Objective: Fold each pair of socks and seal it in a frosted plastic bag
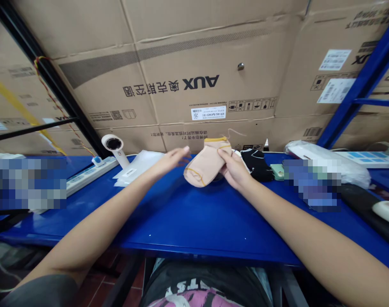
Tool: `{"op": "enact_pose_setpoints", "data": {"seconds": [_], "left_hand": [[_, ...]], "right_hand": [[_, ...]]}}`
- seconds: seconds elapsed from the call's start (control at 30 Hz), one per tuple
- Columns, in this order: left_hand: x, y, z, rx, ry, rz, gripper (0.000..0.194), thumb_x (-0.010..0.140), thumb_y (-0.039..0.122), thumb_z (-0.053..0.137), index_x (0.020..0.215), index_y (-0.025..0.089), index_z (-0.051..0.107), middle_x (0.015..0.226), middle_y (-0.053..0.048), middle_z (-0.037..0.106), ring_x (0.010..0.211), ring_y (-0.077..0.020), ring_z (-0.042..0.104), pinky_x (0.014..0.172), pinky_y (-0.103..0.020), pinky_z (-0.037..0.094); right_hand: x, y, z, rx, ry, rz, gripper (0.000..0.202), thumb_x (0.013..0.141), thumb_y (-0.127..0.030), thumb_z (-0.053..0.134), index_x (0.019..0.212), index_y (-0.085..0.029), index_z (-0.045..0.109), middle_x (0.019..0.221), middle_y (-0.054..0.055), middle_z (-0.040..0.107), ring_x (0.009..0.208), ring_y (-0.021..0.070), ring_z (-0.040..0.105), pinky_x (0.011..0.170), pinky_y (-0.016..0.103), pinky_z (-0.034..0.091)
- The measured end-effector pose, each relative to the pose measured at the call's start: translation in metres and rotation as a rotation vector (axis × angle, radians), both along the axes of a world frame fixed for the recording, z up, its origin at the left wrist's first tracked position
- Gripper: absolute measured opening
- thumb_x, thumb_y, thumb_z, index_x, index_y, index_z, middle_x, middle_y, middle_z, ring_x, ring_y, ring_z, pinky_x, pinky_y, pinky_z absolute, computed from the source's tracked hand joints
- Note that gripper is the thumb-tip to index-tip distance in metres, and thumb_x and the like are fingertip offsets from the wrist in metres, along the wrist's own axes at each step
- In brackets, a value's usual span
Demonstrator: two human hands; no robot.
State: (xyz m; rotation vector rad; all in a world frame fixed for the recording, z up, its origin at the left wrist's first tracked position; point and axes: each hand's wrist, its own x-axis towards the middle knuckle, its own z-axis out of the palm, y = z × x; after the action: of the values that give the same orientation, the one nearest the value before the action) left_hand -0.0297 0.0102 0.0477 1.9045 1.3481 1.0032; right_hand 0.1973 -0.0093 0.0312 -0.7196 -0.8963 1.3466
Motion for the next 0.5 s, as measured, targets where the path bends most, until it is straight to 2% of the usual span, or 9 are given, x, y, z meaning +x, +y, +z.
{"op": "enact_pose_setpoints", "data": {"seconds": [0.07, 0.13, 0.23, 0.33, 0.4, 0.5], "left_hand": [[0.025, -0.016, -0.009, -0.070, 0.017, -0.144, 0.051, 0.078, 0.054, 0.069, 0.111, 0.014, 0.065, 0.109, -0.012, 0.072, 0.098, -0.0283, 0.067, 0.084, -0.036, 0.052], [0.033, -0.027, -0.014, -0.053, -0.004, -0.240, 0.062, 0.068, 0.046, 0.081, 0.119, 0.016, 0.061, 0.117, -0.012, 0.069, 0.103, -0.0281, 0.066, 0.086, -0.035, 0.051], [0.027, -0.034, -0.012, -0.075, 0.025, -0.396, 0.062, 0.067, 0.038, 0.082, 0.121, 0.018, 0.060, 0.117, -0.010, 0.068, 0.103, -0.0253, 0.065, 0.084, -0.033, 0.051], [0.019, -0.034, -0.006, -0.113, 0.129, -0.515, 0.060, 0.066, 0.035, 0.083, 0.120, 0.020, 0.061, 0.107, -0.006, 0.069, 0.092, -0.0212, 0.065, 0.076, -0.029, 0.050], [0.017, -0.031, -0.007, -0.120, 0.180, -0.512, 0.050, 0.073, 0.040, 0.077, 0.116, 0.020, 0.064, 0.098, -0.004, 0.069, 0.082, -0.0181, 0.063, 0.069, -0.026, 0.047], [0.015, -0.022, -0.011, -0.097, 0.207, -0.395, 0.040, 0.086, 0.051, 0.060, 0.107, 0.018, 0.067, 0.079, -0.001, 0.065, 0.066, -0.0142, 0.055, 0.057, -0.024, 0.040]], "right_hand": [[-0.003, -0.006, -0.002, 0.019, -0.072, 0.097, 0.031, 0.072, -0.026, 0.074, 0.100, -0.022, 0.062, 0.097, 0.003, 0.074, 0.090, 0.0215, 0.070, 0.074, 0.035, 0.061], [0.001, -0.007, -0.001, 0.018, -0.190, 0.143, 0.037, 0.068, -0.029, 0.078, 0.100, -0.022, 0.061, 0.095, 0.003, 0.073, 0.084, 0.0205, 0.069, 0.067, 0.032, 0.059], [0.015, -0.002, 0.004, 0.063, -0.482, 0.163, 0.045, 0.064, -0.034, 0.082, 0.104, -0.023, 0.062, 0.098, 0.004, 0.072, 0.080, 0.0189, 0.067, 0.065, 0.030, 0.055], [0.026, 0.002, 0.005, 0.237, -0.888, 0.246, 0.039, 0.068, -0.041, 0.080, 0.100, -0.022, 0.067, 0.098, 0.004, 0.071, 0.084, 0.0195, 0.065, 0.072, 0.030, 0.052], [0.026, 0.003, 0.003, 0.343, -1.124, 0.255, 0.032, 0.074, -0.048, 0.074, 0.089, -0.021, 0.067, 0.086, 0.003, 0.068, 0.076, 0.0188, 0.061, 0.066, 0.028, 0.048], [0.022, 0.004, -0.002, 0.411, -1.309, 0.146, 0.039, 0.082, -0.057, 0.062, 0.073, -0.020, 0.059, 0.069, 0.000, 0.058, 0.063, 0.0156, 0.051, 0.055, 0.027, 0.037]]}}
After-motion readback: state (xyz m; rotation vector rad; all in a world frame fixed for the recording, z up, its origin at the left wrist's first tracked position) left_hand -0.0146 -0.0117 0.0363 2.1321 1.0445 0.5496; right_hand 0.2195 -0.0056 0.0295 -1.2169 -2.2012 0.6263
